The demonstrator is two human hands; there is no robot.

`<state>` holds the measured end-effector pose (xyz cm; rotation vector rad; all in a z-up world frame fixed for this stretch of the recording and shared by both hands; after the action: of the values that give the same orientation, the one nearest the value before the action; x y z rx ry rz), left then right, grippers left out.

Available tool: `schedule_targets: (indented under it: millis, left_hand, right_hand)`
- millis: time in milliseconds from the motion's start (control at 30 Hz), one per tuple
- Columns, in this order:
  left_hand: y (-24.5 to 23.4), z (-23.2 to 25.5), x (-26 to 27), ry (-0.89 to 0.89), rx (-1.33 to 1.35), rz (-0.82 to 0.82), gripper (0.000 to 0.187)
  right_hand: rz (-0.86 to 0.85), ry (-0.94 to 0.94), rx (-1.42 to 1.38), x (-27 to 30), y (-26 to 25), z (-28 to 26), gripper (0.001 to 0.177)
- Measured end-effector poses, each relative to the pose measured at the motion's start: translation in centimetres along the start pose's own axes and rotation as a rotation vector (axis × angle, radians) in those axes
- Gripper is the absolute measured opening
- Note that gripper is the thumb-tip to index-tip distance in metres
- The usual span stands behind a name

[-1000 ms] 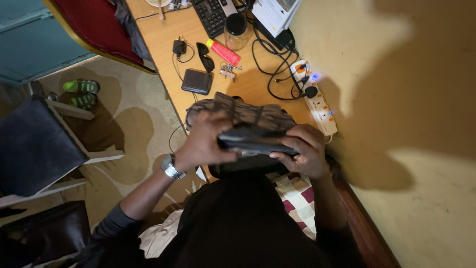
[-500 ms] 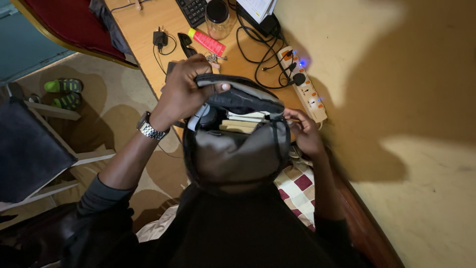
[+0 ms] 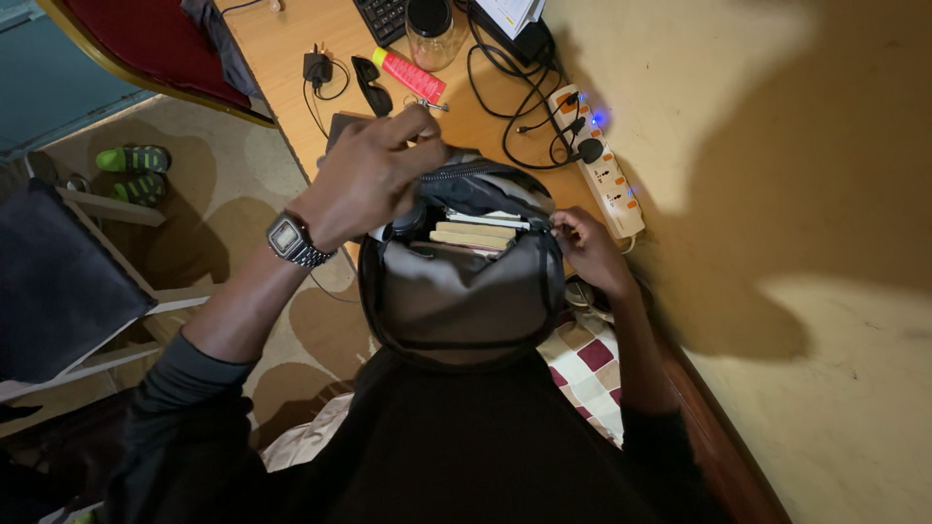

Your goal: The person packs a backpack on a desk: they coil a charger cable, place a wallet, sunglasses, keys, a red bottle and books into the bag, open and arrange the compartments, and zip them closed.

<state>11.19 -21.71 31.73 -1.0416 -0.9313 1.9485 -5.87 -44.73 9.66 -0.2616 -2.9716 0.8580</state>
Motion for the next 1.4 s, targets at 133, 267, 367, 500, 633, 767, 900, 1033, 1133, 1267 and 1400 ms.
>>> schedule_targets:
  millis: [133, 267, 367, 500, 633, 767, 900, 1033, 1133, 1267, 1400]
  left_hand:
    - [0.5, 0.0, -0.1, 0.014, -0.107, -0.092, 0.047]
    - [0.4, 0.7, -0.3, 0.076, -0.236, -0.060, 0.052]
    - [0.2, 1.1, -0.2, 0.142, -0.263, 0.008, 0.046]
    - [0.4, 0.7, -0.3, 0.128, -0.250, 0.011, 0.045]
    - [0.4, 0.3, -0.4, 0.080, -0.218, -0.010, 0.044]
    - [0.2, 0.7, -0.4, 0.090, -0.205, 0.016, 0.039]
    - [0.1, 1.3, 0.1, 0.107, -0.128, 0.023, 0.035]
    - [0.3, 2.3, 0.6, 0.145, -0.150, 0.076, 0.024]
    - [0.6, 2.4, 0.8, 0.117, -0.108, 0.097, 0.019]
    - [2.2, 2.6, 0.5, 0.031, -0.163, -0.067, 0.026]
    - [1.9, 3.2, -0.3, -0.019, -0.124, -0.172, 0.036]
  right_hand:
    - [-0.055, 0.098, 0.004, 0.0, 0.3, 0.8, 0.019]
    - [-0.026, 0.021, 0.099, -0.3, -1.1, -0.2, 0.017]
    - [0.011, -0.066, 0.115, -0.1, -2.2, -1.1, 0.021]
    - [0.064, 0.080, -0.136, 0.5, -2.6, -0.1, 0.028]
    - [0.077, 0.139, -0.252, 0.9, -2.3, 0.0, 0.033]
    - [0.123, 0.079, -0.246, 0.9, -2.9, -0.9, 0.035]
    - [0.151, 0.013, -0.176, 0.8, -4.0, -2.1, 0.036]
    - [0.154, 0.042, -0.101, 0.5, -4.6, -2.5, 0.036]
    - [0.140, -0.015, -0.144, 0.0, -4.4, -3.5, 0.036]
    - [0.137, 0.014, -0.119, -0.1, -4.5, -3.6, 0.037]
    - [0.135, 0.050, -0.128, -0.3, -4.3, -3.4, 0.038]
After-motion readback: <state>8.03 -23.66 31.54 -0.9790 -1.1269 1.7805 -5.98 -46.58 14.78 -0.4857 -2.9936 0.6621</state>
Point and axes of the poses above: each hand's wrist, its own x-axis away from the middle knuckle, its own y-axis out of the palm, z = x × y, the point moved 8 cm from there along -x, towards the middle knuckle, and after that the axes turned 9 degrees about -y, right-handed, at the moved point
